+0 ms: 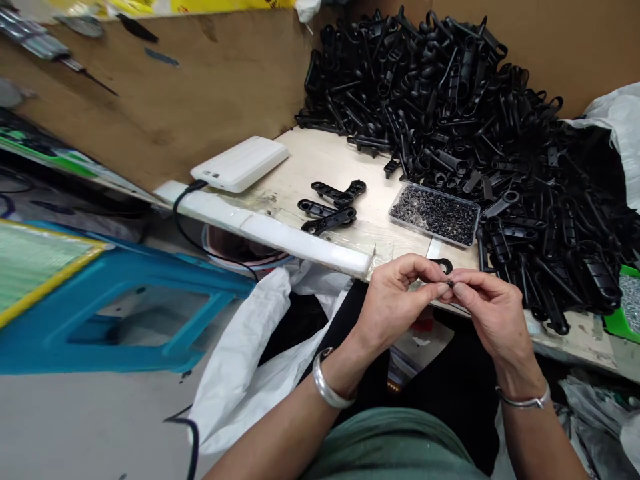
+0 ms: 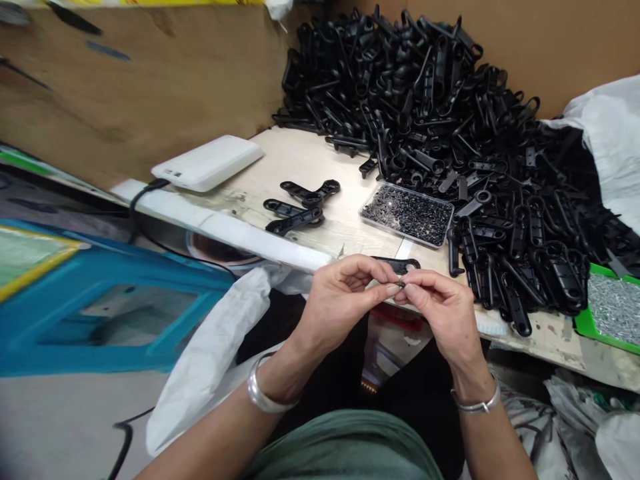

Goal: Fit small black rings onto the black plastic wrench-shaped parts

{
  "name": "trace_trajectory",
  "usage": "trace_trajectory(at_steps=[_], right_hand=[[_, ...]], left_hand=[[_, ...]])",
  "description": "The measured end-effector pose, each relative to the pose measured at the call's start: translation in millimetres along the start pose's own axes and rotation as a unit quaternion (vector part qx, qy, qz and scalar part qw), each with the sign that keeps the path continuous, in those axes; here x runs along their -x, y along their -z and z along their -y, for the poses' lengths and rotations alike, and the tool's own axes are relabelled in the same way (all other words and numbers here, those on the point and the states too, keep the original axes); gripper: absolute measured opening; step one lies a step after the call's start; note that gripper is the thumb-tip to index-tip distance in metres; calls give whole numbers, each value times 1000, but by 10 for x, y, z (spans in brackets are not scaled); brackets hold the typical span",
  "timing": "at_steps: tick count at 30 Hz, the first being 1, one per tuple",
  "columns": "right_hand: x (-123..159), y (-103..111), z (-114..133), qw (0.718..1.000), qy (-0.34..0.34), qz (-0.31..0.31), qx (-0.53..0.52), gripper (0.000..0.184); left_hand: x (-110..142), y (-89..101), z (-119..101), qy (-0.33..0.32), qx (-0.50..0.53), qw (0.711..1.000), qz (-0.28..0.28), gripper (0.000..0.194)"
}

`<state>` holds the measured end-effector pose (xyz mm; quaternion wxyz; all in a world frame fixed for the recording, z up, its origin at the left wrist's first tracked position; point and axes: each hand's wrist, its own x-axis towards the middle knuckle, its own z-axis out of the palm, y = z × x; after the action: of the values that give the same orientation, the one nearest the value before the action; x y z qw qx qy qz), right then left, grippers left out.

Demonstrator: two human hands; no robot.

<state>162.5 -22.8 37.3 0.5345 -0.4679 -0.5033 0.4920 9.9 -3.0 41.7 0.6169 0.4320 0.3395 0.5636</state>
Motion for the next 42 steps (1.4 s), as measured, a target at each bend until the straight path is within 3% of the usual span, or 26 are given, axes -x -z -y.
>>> trace_trajectory(at_steps=[7,17,21,24,26,27,30,32,34,36,42], right_hand=[[40,14,-38,997,13,-28,75,8],[86,-43,167,970,62,-28,233,8],[117,-53,131,966,22,-33,256,9],[164,-35,62,971,-12,-33,234,12],[179,4,18,972,-23,-43,228,13],[176,29,0,971,-22,-53,233,13],[123,111,-34,958,-1,-80,277,13],[65,154,-46,944,24,-81,318,13],[6,185,-52,929,51,-70,360,14],[-41,207,-51,913,77,-59,397,14],[-105,210,-7,871,129,-17,474,12]], left_hand=[[26,-10,54,7,5,1000,-16,14],[87,-19,105,16,-12,999,-26,13],[158,-18,192,31,-16,999,-26,11],[245,25,225,18,-92,996,-9,7],[273,83,193,-60,-215,975,8,4],[265,119,163,-118,-286,951,15,7],[145,222,57,-256,-478,840,27,17],[14,264,13,-259,-574,775,48,21],[-101,281,10,-229,-629,739,83,24],[-158,281,35,-208,-642,730,110,21],[-32,267,127,-230,-607,752,116,18]])
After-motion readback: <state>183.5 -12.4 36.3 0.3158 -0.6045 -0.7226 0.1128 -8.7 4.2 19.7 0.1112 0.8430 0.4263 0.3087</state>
